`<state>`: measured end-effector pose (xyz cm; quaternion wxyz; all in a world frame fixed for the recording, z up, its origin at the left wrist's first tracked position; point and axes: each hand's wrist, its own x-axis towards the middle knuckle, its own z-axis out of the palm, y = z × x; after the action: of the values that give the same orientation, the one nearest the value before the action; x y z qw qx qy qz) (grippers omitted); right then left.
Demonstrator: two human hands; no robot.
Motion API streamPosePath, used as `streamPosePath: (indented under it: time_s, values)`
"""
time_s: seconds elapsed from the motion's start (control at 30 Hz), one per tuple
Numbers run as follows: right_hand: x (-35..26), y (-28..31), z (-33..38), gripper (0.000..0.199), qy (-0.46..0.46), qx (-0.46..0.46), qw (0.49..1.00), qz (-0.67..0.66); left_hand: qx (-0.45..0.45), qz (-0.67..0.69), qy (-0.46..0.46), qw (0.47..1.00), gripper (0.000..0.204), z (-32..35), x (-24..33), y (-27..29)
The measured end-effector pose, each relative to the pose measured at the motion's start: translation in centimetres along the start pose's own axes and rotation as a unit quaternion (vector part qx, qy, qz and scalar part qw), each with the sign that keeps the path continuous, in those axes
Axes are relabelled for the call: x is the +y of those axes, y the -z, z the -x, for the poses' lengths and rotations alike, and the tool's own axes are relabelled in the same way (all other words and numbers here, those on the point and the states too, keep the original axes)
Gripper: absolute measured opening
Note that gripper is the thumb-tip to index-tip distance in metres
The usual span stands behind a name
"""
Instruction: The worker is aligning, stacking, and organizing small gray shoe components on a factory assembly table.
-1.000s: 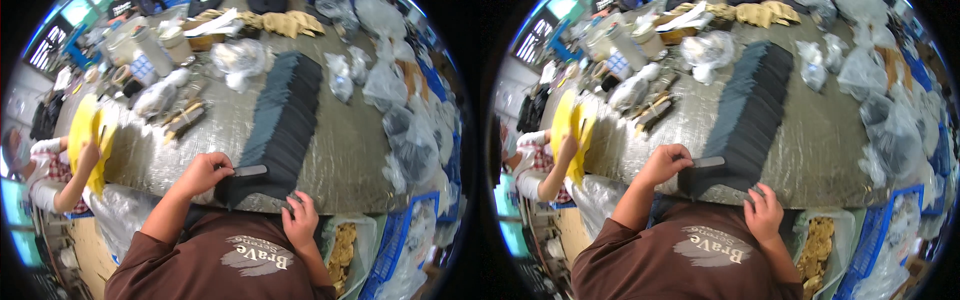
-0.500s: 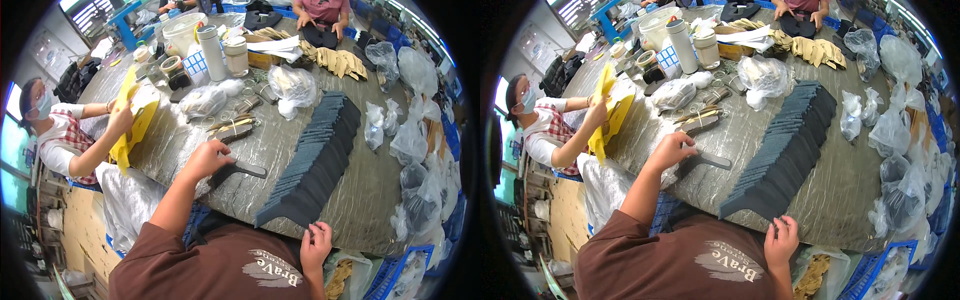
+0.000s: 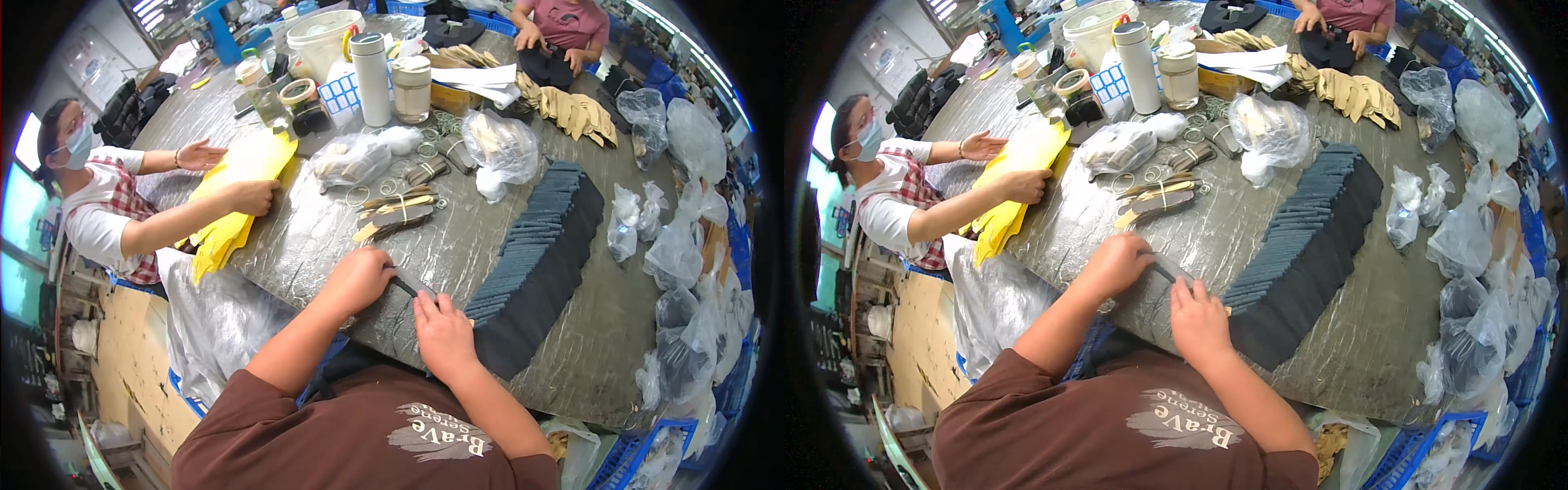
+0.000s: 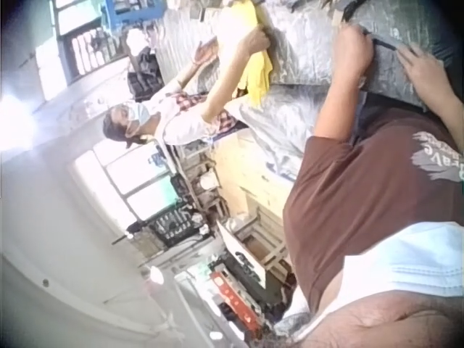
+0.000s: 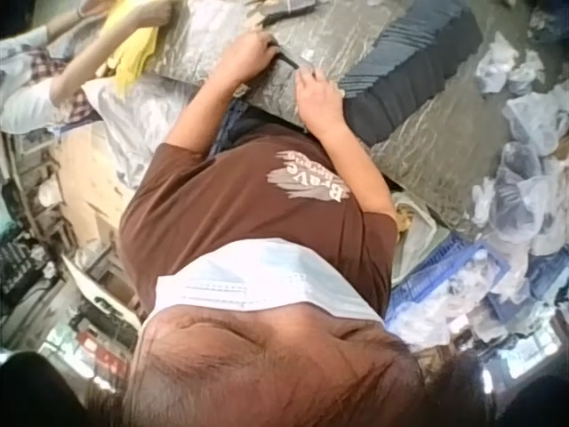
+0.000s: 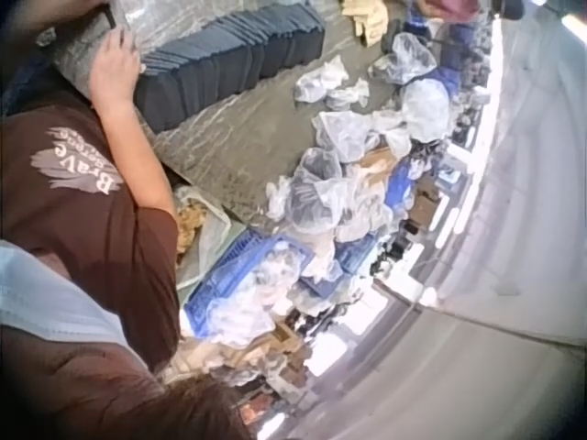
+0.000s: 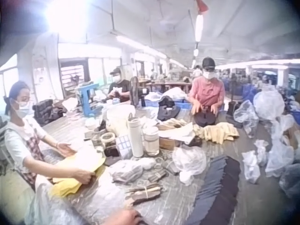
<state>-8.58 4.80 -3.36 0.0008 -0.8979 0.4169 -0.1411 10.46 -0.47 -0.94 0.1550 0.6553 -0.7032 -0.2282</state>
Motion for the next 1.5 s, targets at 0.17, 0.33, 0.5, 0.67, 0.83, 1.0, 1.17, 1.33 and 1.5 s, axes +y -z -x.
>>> streamPosePath:
  time_s: [0.17,0.33,0.5,0.67,0.83,1.0,1.17,1.33,1.5]
  values:
    - [-0.3,-0.3,0.1,0.037,0.005,-0.023,1.0,-0.002,0.011,-0.002,0.036,0.999,0.018,-0.8,0.0,-1.3]
    - [-0.2,-0.4,0.2,0.04,0.012,-0.022,1.0,0.006,0.014,-0.039,0.062,0.997,0.018,-1.0,0.5,-1.9]
    - [-0.4,-0.8,0.4,0.041,-0.007,-0.013,1.0,-0.021,0.008,-0.117,0.043,0.992,0.015,0.2,1.9,-2.3]
    - [-0.3,-1.2,0.7,0.043,-0.019,-0.004,0.999,-0.03,-0.027,-0.074,-0.029,0.996,0.013,2.4,3.3,-1.0]
    - [-0.3,-0.9,0.6,0.04,-0.019,-0.025,0.998,-0.048,-0.029,0.0,-0.126,0.992,0.008,3.6,4.2,0.2]
    - [-0.4,-0.2,0.3,0.035,-0.026,-0.05,0.998,-0.038,-0.087,0.164,0.009,0.983,0.004,3.3,4.2,0.8]
    - [-0.3,-0.1,0.3,0.034,-0.026,-0.048,0.999,-0.001,-0.053,0.402,0.134,0.904,0.004,2.2,2.9,2.4]
    - [-0.5,-0.1,0.2,0.041,-0.035,-0.05,0.998,0.002,0.089,0.458,0.105,0.878,0.012,2.5,2.2,3.1]
    - [0.2,0.5,0.4,0.041,-0.049,-0.02,0.998,-0.036,0.092,0.39,0.132,0.907,0.01,1.7,0.5,5.0]
